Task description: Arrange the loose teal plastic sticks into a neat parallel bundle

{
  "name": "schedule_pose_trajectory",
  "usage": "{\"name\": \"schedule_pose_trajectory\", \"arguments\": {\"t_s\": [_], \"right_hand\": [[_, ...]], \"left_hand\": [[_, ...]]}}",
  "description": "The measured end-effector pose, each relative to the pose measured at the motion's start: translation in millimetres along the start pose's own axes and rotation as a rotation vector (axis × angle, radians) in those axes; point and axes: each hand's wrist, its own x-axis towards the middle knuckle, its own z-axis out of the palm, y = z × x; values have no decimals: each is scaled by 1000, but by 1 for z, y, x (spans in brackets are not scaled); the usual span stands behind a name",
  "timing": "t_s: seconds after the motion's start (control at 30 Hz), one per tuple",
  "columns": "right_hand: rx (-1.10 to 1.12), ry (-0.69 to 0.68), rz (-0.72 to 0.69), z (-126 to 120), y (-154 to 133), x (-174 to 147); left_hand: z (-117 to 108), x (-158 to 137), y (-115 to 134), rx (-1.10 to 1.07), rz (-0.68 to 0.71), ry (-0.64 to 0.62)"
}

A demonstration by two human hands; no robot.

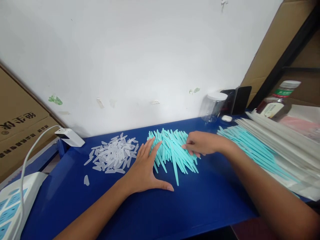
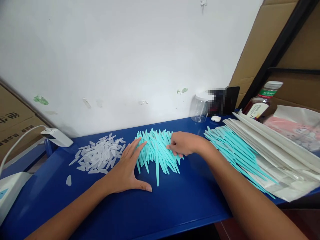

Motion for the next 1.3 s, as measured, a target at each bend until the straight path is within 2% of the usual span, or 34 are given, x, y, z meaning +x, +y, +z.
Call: {"name": "schedule_pose_trajectory", "arguments": {"t_s": [0.07, 0.13, 0.27, 0.33, 0.5, 0.8, 0.87, 0.93, 1.03, 1.13, 1.3], "right_hand": [[22, 5, -49, 1, -2, 1], [-18, 65, -39, 0, -2, 3], [-225, 309, 122, -2, 3, 7], [-303, 379, 230, -3, 7, 10], [-264, 282, 350, -3, 13, 15], [-294, 226, 286, 4, 8, 14], [-285, 223, 276, 3, 7, 14], [-279, 232, 280, 2, 9, 14], [-271, 245, 310, 3, 12, 18], [-263, 258, 323, 7, 11, 22], [-269, 296, 313, 13, 6, 27]], "left_hand": [[2, 1, 4, 18, 17, 13], [3, 2, 10, 40, 53, 37], [7, 2, 30, 113, 185, 98], [10, 0, 39, 150, 233, 125], [15, -1, 44, 189, 295, 193], [17, 15, 30, 186, 169, 324], [15, 14, 25, 95, 66, 373], [12, 14, 19, -28, -95, 417], [10, 13, 9, -165, -271, 379], [12, 14, 2, -181, -271, 291], [17, 15, 11, -39, -111, 248]]}}
